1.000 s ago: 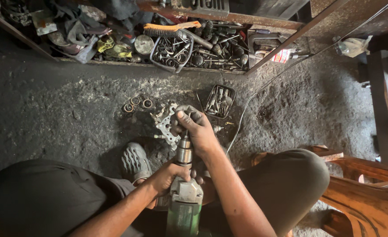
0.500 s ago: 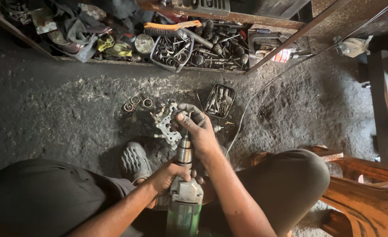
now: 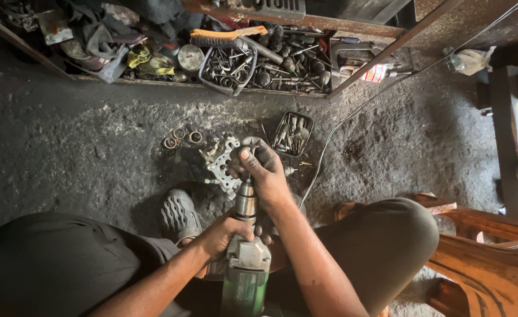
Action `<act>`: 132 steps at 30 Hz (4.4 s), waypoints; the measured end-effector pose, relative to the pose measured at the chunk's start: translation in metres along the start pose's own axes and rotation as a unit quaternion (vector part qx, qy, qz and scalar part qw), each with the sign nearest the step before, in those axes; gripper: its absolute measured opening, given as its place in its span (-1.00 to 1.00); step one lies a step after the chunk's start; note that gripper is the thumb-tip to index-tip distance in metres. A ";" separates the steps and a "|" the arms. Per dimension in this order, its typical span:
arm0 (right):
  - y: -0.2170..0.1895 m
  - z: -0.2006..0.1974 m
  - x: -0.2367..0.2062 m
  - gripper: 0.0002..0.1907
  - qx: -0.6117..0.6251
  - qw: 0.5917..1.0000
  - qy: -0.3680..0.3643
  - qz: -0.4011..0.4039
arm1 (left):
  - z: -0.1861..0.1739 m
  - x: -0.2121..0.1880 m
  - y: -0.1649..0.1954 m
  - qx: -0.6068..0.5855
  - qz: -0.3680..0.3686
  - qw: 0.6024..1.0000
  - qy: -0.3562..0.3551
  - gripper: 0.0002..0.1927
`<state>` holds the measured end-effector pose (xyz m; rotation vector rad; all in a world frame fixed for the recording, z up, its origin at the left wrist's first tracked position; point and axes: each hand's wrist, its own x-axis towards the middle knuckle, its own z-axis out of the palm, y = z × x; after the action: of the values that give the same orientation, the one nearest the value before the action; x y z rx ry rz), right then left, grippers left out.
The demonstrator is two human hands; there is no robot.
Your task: The person uses a green power drill to work on a silver metal engine part resting on the floor. They adjust the drill bit, position the tool, and operate the drill on the component while seated in a workshop environment.
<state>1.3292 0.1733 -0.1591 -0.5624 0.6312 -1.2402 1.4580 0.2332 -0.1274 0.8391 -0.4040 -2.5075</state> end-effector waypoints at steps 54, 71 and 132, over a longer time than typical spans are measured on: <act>0.003 0.003 -0.002 -0.71 0.012 0.997 0.054 -0.062 | 0.000 -0.002 0.003 0.042 0.015 0.999 -0.012 -0.69; 0.000 0.001 0.000 -0.63 -0.100 0.989 0.069 -0.086 | 0.001 -0.002 0.005 0.064 0.033 0.997 -0.038 -0.69; 0.002 -0.003 0.001 -0.61 -0.092 0.994 0.043 -0.031 | 0.000 -0.001 0.003 0.027 0.014 0.999 -0.017 -0.71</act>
<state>1.3284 0.1729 -0.1627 -0.6882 0.8102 -1.2769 1.4597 0.2307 -0.1260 0.8077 -0.4938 -2.4977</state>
